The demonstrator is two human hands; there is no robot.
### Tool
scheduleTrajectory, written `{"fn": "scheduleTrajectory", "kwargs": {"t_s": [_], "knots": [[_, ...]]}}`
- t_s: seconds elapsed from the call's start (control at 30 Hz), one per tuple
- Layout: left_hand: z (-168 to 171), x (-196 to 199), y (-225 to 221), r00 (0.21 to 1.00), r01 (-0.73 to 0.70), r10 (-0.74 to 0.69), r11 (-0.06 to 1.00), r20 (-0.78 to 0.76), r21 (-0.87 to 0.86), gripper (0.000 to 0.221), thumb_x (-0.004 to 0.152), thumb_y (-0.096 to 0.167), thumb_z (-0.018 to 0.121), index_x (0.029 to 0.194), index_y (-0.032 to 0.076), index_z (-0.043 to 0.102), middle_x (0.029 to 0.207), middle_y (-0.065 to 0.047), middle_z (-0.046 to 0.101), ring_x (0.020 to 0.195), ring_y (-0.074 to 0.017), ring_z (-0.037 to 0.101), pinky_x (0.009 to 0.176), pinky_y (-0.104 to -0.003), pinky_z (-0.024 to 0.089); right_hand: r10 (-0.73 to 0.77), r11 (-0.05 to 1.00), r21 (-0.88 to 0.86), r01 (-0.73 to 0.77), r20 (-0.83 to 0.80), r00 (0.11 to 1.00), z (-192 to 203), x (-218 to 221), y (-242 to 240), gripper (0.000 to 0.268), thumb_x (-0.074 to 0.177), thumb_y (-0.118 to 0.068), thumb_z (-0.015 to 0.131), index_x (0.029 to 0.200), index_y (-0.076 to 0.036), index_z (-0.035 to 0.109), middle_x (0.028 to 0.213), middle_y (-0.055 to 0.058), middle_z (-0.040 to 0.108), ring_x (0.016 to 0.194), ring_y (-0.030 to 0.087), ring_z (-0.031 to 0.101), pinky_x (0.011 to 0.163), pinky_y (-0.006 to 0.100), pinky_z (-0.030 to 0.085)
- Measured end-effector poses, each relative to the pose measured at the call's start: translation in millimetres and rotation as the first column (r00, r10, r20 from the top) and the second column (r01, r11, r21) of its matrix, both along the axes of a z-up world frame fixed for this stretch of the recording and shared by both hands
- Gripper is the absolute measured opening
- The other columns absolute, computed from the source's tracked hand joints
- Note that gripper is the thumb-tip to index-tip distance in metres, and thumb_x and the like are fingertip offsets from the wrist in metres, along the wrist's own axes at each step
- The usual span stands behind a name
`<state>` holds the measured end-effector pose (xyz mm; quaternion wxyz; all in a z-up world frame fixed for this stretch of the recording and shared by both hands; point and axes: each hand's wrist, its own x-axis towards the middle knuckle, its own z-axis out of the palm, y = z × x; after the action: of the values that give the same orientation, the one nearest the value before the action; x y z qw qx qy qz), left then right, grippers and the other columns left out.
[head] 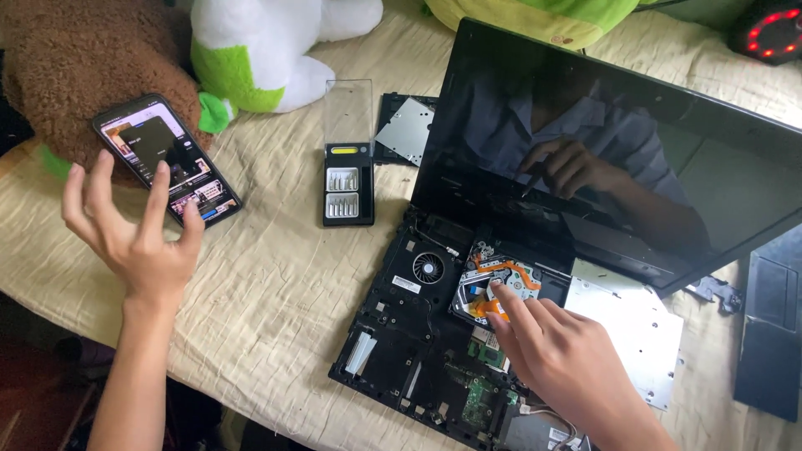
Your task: Disassembling a laptop to access internal components, involving the removal of a metal bracket and manipulation of ribbon cables.
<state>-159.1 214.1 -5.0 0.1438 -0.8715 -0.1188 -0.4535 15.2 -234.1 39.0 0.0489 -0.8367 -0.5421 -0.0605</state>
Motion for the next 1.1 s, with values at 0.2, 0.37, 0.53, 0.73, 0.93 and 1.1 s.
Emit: {"fn": "scheduleTrajectory", "kwargs": {"t_s": [0.2, 0.37, 0.53, 0.73, 0.93, 1.1], "knots": [[15.6, 47.2, -52.4, 0.956, 0.281, -0.268, 0.953, 0.123, -0.111, 0.020, 0.103, 0.005, 0.059, 0.106, -0.003, 0.076, 0.124, -0.024, 0.060, 0.113, -0.0424, 0.054, 0.101, -0.059, 0.042, 0.117, 0.991, 0.079, -0.104, -0.185, 0.976, -2.0, -2.1, 2.0, 0.038, 0.099, -0.015, 0.061, 0.135, -0.006, 0.051, 0.089, 0.005, 0.077, 0.072, 0.017, 0.078, 0.044, 0.029, 0.063], [34.4, 109.3, -134.7, 0.615, 0.721, -0.788, 0.569, -0.013, -0.394, 0.010, 0.094, 0.004, 0.062, 0.095, 0.005, 0.072, 0.108, -0.013, 0.066, 0.105, -0.0301, 0.060, 0.104, -0.047, 0.043, 0.053, 0.998, -0.016, -0.057, -0.159, 0.986, 1.2, -0.4, -0.8, 0.035, 0.101, -0.024, 0.058, 0.134, -0.015, 0.048, 0.067, -0.003, 0.065, 0.047, 0.012, 0.060, 0.035, 0.030, 0.048], [35.8, 157.8, -187.3, 0.397, 0.818, -0.908, 0.417, -0.137, -0.396, 0.013, 0.095, 0.005, 0.064, 0.106, 0.001, 0.069, 0.102, -0.014, 0.065, 0.096, -0.0306, 0.059, 0.082, -0.042, 0.049, 0.071, 0.989, 0.134, -0.063, -0.051, 0.996, 8.2, 3.7, 1.3, 0.029, 0.100, -0.026, 0.061, 0.125, -0.010, 0.057, 0.066, -0.001, 0.059, 0.049, 0.018, 0.059, 0.038, 0.035, 0.039], [16.1, 180.6, -197.9, 0.354, 0.712, -0.934, 0.301, -0.047, -0.634, 0.016, 0.097, 0.007, 0.061, 0.109, 0.001, 0.068, 0.105, -0.012, 0.064, 0.100, -0.0302, 0.057, 0.092, -0.042, 0.048, 0.092, 0.988, 0.154, -0.031, -0.410, 0.907, 19.5, 11.5, 0.7, 0.025, 0.101, -0.012, 0.052, 0.125, -0.009, 0.052, 0.104, 0.010, 0.067, 0.076, 0.032, 0.068, 0.048, 0.040, 0.051], [-11.2, 171.6, -196.3, 0.440, 0.634, -0.889, 0.405, -0.123, -0.659, 0.022, 0.098, 0.025, 0.065, 0.110, 0.007, 0.070, 0.118, -0.011, 0.065, 0.119, -0.0326, 0.060, 0.103, -0.045, 0.049, 0.159, 0.940, 0.337, 0.047, -0.558, 0.815, 33.5, 42.4, 1.7, 0.014, 0.092, -0.003, 0.063, 0.106, -0.005, 0.066, 0.066, 0.014, 0.064, 0.056, 0.038, 0.066, 0.050, 0.044, 0.054], [-16.9, 171.5, -196.9, 0.462, 0.615, -0.867, 0.465, -0.187, -0.637, 0.028, 0.097, 0.034, 0.067, 0.107, 0.008, 0.072, 0.114, -0.009, 0.065, 0.118, -0.0296, 0.059, 0.102, -0.043, 0.049, 0.043, 0.899, 0.367, 0.240, -0.618, 0.785, 39.7, 76.2, 13.4, 0.011, 0.089, -0.006, 0.072, 0.100, -0.009, 0.071, 0.070, 0.010, 0.067, 0.055, 0.025, 0.066, 0.054, 0.034, 0.055]]}}
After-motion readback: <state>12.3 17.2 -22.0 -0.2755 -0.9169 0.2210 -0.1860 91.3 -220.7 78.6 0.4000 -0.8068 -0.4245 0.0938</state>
